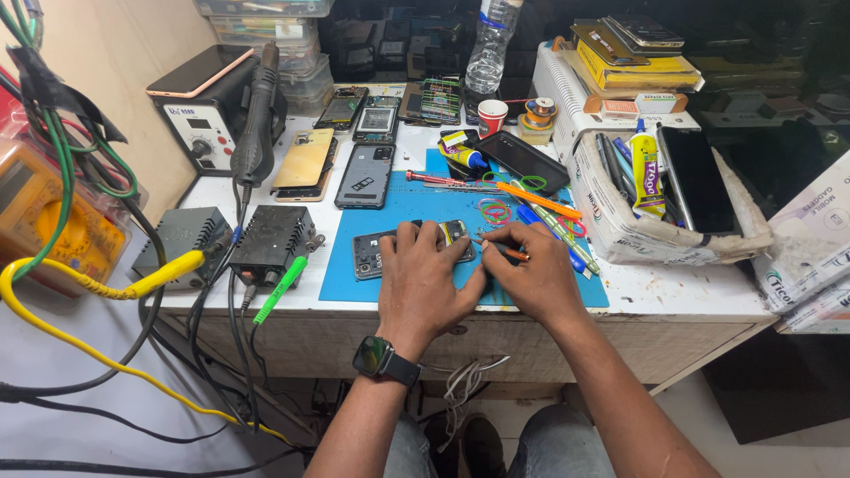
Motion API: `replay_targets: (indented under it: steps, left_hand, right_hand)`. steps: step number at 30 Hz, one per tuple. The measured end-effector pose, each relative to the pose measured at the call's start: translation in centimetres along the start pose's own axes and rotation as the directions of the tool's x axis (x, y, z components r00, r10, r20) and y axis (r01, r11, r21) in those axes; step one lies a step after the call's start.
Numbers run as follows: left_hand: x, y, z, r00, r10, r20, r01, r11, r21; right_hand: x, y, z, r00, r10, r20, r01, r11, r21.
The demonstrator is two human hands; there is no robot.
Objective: The person disassembles a mobile phone by hand, removing internal components and screws on a work bench.
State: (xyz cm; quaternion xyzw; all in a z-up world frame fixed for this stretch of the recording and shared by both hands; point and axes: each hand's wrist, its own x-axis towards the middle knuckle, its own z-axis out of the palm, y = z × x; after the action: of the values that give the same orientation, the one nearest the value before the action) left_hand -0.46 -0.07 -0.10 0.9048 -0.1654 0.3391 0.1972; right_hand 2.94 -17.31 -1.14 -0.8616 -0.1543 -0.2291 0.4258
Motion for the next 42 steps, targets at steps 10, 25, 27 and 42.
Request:
replay_targets:
  steps: [10,25,27,42]
  left_hand:
    - [-0.1,-0.2,0.1,0.998,-0.061,-0.010,0.061,0.998,-0.027]
    - [5.1,-4.8,-1.7,0.663,-0.465,0.587,0.311,0.884,0.349]
    - [5.6,-5.3,-2.4,0.649,-0.493,0.580,0.327,0.869,0.372]
    - [8.3,-5.8,-2.3,0.679,-0.213,0.702,0.124,0.977,0.176]
  right_hand:
    - [-0.1,-0.3,-0.1,0.992,0.088,-0.088,-0.083,0.994,0.068]
    - [0.1,0.0,-0.5,0.986,0.062,-0.158,-0.049,0.995,0.081]
    - [0.1,-0.2,-0.6,0.984,0.094,-0.152,-0.082,0.993,0.085]
    - [0.1,0.6,-0.7,0.981,0.181,-0.076,-0.162,0.965,0.207]
